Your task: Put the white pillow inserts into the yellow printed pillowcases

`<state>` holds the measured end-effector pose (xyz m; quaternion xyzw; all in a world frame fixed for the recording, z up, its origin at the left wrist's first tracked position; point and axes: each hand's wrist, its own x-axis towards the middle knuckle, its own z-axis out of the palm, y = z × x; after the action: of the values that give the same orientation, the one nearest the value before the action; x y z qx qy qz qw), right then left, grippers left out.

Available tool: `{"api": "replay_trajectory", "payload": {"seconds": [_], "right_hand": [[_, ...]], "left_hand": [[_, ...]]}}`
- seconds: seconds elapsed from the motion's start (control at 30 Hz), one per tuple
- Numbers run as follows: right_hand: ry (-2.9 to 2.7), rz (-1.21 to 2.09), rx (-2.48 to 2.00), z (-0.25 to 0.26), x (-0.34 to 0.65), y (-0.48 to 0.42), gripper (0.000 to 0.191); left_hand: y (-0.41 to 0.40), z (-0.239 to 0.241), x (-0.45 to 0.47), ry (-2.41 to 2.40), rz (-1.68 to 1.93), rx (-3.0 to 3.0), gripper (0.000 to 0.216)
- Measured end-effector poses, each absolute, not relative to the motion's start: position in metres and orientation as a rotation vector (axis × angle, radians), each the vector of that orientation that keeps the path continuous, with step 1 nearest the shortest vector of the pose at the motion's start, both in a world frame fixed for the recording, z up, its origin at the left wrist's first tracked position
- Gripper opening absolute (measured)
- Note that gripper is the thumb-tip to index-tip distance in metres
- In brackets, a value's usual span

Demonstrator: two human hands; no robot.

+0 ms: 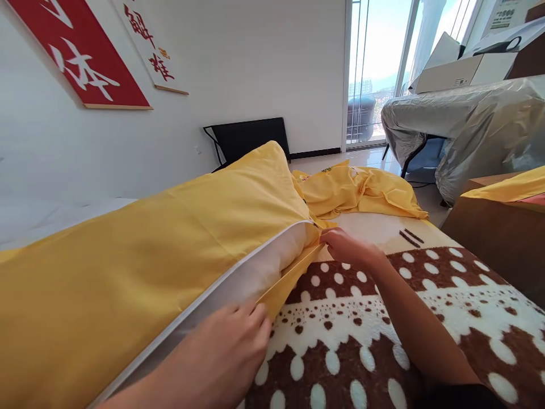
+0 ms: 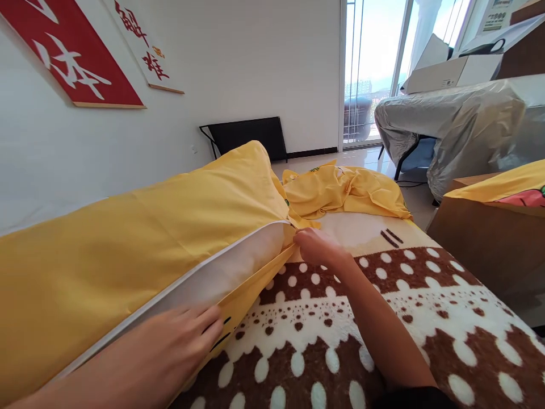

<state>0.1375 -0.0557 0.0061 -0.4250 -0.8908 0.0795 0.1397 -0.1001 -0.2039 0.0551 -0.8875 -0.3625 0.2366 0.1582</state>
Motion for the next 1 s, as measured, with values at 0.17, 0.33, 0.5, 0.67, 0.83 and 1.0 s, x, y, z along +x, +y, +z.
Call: {"api": "replay_trajectory", "payload": {"seconds": [0.17,0.33,0.5,0.67,0.83,1.0], "right_hand": [[-2.573,0.255,-1.256,0.004,0.145,-0.054,0.037],[-2.539,0.265,-1.242,0.001,0.135,-0.055,0.027],[-2.169,0.080,-1.495,-0.013,0.100,-0.054,0.022],[-2.014,0.381,-1.803,-0.036,0.099,-0.034,0.040],[-2.019,0.426,-1.925,-0.041,0.114,-0.020,0.024],[-1.994,0.402,-1.970,-0.040,0.126,-0.016,0.027]], "left_hand": [[-0.127,0.066,-0.028,-1.469,0.435,-2.694,0.039],[-0.100,0.021,-0.009,-1.805,0.414,-2.726,0.048],[-0.110,0.004,-0.006,-1.808,0.353,-2.786,0.035],[-0.104,0.006,-0.010,-1.778,0.347,-2.834,0.043],[-0.059,0.014,-0.008,-1.628,0.268,-2.886,0.031],[-0.011,0.004,-0.009,-1.461,0.193,-2.956,0.018]]}}
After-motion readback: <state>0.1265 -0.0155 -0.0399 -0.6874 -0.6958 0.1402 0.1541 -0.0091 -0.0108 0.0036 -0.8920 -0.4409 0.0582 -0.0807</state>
